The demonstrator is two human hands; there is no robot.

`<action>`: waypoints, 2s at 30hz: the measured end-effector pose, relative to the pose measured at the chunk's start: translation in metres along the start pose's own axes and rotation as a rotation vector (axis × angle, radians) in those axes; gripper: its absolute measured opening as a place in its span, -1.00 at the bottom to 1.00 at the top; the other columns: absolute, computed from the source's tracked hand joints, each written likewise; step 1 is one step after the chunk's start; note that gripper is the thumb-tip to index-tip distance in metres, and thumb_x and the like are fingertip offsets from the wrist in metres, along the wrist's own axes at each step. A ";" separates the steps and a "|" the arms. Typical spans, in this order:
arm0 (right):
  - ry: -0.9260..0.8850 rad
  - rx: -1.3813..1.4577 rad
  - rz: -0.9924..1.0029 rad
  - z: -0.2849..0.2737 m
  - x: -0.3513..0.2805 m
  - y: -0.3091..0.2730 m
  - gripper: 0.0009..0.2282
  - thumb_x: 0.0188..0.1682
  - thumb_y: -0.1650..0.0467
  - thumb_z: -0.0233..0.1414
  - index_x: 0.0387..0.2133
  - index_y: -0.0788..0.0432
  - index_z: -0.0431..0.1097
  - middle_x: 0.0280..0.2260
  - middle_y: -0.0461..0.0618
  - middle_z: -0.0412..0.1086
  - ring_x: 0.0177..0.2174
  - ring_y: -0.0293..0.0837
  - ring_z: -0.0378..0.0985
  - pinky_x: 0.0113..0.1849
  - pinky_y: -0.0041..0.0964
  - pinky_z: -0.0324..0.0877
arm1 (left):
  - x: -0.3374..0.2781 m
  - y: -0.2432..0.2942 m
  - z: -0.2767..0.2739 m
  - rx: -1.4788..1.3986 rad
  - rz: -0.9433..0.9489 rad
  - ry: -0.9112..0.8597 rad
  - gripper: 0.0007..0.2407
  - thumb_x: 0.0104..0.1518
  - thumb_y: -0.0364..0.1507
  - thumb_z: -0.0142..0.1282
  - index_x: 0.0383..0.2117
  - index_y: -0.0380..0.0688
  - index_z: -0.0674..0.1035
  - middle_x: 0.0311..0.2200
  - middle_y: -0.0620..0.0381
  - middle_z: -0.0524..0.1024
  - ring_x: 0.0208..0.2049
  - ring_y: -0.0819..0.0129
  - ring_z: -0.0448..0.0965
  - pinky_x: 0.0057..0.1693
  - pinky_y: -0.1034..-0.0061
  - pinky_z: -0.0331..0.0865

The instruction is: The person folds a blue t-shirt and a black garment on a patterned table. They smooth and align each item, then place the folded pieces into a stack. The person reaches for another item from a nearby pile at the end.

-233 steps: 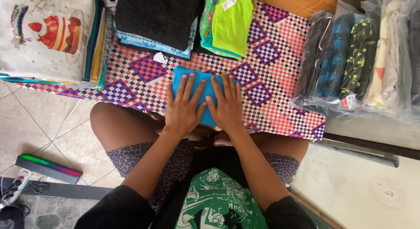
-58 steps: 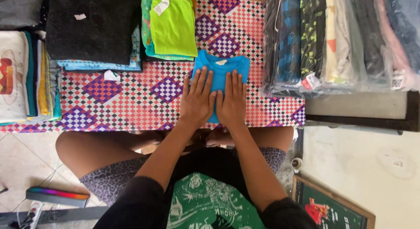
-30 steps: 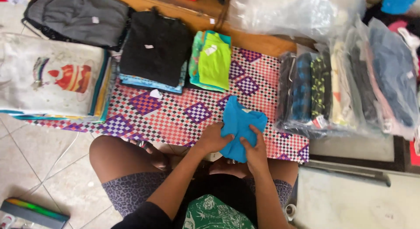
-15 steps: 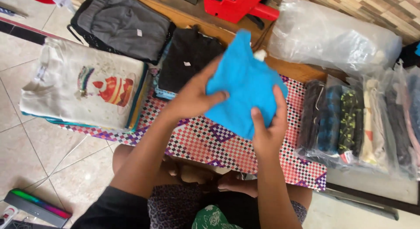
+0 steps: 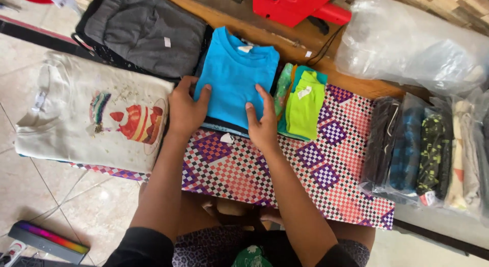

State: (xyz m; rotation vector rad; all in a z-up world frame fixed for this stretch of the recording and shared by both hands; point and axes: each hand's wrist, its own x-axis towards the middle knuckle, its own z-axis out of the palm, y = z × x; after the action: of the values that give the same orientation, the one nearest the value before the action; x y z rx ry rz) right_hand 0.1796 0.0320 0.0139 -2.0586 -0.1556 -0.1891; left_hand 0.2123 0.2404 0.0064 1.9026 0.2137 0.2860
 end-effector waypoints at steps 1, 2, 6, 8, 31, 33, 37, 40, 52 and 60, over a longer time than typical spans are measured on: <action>-0.002 -0.005 0.003 0.000 -0.001 0.002 -0.59 0.25 0.37 -0.10 0.37 0.06 0.04 0.28 0.16 0.06 0.32 0.27 0.04 0.26 0.36 0.00 | -0.002 -0.002 0.001 -0.004 -0.004 -0.002 -0.78 0.20 -0.35 0.25 -0.16 -0.24 0.64 -0.53 0.00 0.56 -0.49 0.19 0.60 -0.44 0.33 0.46; 0.008 -0.004 0.012 -0.001 -0.002 0.003 -0.59 0.25 0.36 -0.10 0.36 0.05 0.06 0.28 0.14 0.08 0.32 0.25 0.06 0.27 0.35 0.00 | -0.005 -0.004 0.002 -0.035 0.011 0.008 -0.81 0.21 -0.38 0.26 -0.19 -0.25 0.64 -0.54 0.00 0.55 -0.51 0.21 0.59 -0.47 0.37 0.44; 0.027 0.005 0.021 -0.009 0.003 -0.011 -0.64 0.27 0.38 -0.15 0.33 0.09 0.11 0.24 0.18 0.13 0.30 0.31 0.07 0.26 0.42 -0.05 | -0.011 -0.003 0.003 -0.077 0.050 0.071 -0.81 0.21 -0.37 0.30 -0.27 -0.28 0.63 -0.57 -0.03 0.55 -0.56 0.21 0.59 -0.52 0.40 0.38; 0.037 -0.053 -0.017 -0.001 0.000 0.016 -0.65 0.27 0.37 -0.17 0.32 0.05 0.12 0.23 0.14 0.12 0.29 0.30 0.08 0.27 0.46 -0.20 | -0.020 -0.001 0.005 -0.091 0.074 0.106 -0.80 0.21 -0.38 0.31 -0.23 -0.28 0.61 -0.54 -0.08 0.56 -0.54 0.14 0.61 -0.50 0.36 0.41; -0.051 -0.001 -0.044 -0.058 -0.114 -0.026 -0.60 0.08 0.39 0.07 0.20 0.15 0.25 0.19 0.31 0.09 0.05 0.20 0.48 -0.05 -0.07 0.57 | -0.203 0.089 0.022 0.213 0.135 -0.257 -0.46 0.11 -0.54 0.20 0.28 -0.21 0.34 0.25 -0.43 0.18 0.13 -0.40 0.44 0.06 -0.09 0.54; -0.059 -0.011 -0.174 -0.083 -0.133 -0.029 -0.69 0.17 0.38 -0.07 0.16 0.18 0.28 0.19 0.16 0.24 0.25 0.11 0.26 0.20 0.01 0.29 | -0.221 0.073 0.043 0.010 0.285 -0.374 -0.59 0.25 -0.51 -0.04 0.24 -0.35 0.30 0.15 -0.30 0.36 0.20 -0.20 0.39 0.16 0.00 0.42; 0.029 0.105 0.020 -0.154 -0.171 -0.028 -0.76 0.13 0.37 -0.02 0.02 0.17 0.40 0.00 0.00 0.40 -0.08 -0.11 0.57 -0.14 -0.27 0.51 | -0.247 0.123 0.076 -0.065 0.389 -0.447 -0.75 0.22 -0.47 0.03 -0.01 -0.27 0.55 -0.09 -0.09 0.61 -0.04 0.03 0.61 0.07 0.24 0.44; 0.158 0.213 0.323 -0.217 -0.197 -0.029 -0.77 0.05 0.31 0.05 -0.13 0.15 0.52 -0.27 -0.07 0.61 -0.28 -0.20 0.68 -0.23 -0.33 0.57 | -0.268 0.173 0.114 -0.085 0.291 -0.632 -0.73 0.21 -0.41 0.05 0.03 -0.11 0.57 -0.12 0.08 0.65 -0.17 0.27 0.68 -0.06 0.40 0.55; 0.680 0.235 0.000 -0.438 -0.257 -0.043 -0.89 0.07 0.47 0.07 -0.22 0.23 0.52 -0.28 0.00 0.53 -0.25 -0.19 0.58 -0.18 -0.32 0.50 | -0.322 0.327 0.266 -0.249 0.650 -0.855 -0.79 0.24 -0.39 0.07 -0.08 -0.17 0.60 -0.17 0.05 0.66 -0.16 0.25 0.70 -0.02 0.41 0.53; 0.801 0.149 -0.225 -0.520 -0.258 -0.056 -0.89 0.10 0.51 0.04 -0.16 0.27 0.46 -0.23 0.05 0.44 -0.22 -0.15 0.53 -0.16 -0.35 0.50 | -0.339 0.414 0.319 -0.319 0.782 -1.045 -0.72 0.28 -0.40 0.00 0.05 -0.25 0.51 -0.06 -0.05 0.56 -0.10 0.19 0.66 0.01 0.34 0.59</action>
State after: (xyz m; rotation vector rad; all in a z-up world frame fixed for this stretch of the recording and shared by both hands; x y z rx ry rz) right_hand -0.1188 -0.4070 0.2542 -1.6742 0.0953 -1.0792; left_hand -0.0109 -0.2829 0.2590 1.5105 -1.2108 -0.1828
